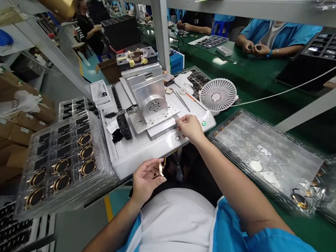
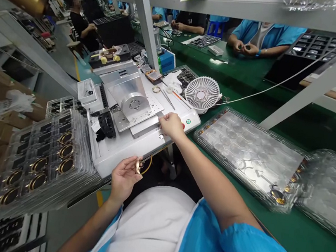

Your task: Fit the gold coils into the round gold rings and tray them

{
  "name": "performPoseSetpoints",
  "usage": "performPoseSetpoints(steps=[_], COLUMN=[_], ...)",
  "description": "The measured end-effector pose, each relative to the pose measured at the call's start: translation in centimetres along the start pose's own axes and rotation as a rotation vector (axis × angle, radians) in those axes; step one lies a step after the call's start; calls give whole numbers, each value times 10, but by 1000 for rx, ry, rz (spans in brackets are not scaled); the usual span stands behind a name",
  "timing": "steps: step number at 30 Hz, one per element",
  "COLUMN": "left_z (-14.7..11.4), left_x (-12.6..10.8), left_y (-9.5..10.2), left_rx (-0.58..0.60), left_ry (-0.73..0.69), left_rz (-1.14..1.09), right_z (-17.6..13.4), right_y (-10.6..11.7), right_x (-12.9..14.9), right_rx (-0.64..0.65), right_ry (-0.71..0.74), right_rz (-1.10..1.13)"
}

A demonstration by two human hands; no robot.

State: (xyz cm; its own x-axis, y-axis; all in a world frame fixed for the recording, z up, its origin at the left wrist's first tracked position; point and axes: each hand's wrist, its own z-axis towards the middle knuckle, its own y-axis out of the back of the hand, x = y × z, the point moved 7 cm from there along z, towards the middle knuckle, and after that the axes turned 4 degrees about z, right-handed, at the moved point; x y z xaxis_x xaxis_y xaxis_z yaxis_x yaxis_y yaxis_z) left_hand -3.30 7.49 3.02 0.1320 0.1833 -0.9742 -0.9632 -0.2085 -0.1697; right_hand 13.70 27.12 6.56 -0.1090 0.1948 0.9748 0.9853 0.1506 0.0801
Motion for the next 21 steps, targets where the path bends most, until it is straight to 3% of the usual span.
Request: performPoseSetpoints(steps=[4, 7, 9, 11, 17, 21], left_z=[4, 6, 6, 6, 3, 3], left_x=[-13, -24, -30, -33, -41, -42], left_y=[1, -3, -7, -12, -22, -21], left_rx=[-32, -33, -24, -3, 21, 10], left_ry=[-87, -171, -215, -248, -334, -302], left_rz=[97, 255, 368, 452, 554, 561], right_z=[-26, -69, -98, -119, -131, -129], right_y=[5, -9, -20, -28, -32, -33], right_x=[9, 9, 2, -6, -11, -12], right_rx=[-27, 184, 340, 415, 378, 377], right_ry=[58, 82, 23, -27, 44, 53], right_rz=[28, 128, 148, 124, 36, -7])
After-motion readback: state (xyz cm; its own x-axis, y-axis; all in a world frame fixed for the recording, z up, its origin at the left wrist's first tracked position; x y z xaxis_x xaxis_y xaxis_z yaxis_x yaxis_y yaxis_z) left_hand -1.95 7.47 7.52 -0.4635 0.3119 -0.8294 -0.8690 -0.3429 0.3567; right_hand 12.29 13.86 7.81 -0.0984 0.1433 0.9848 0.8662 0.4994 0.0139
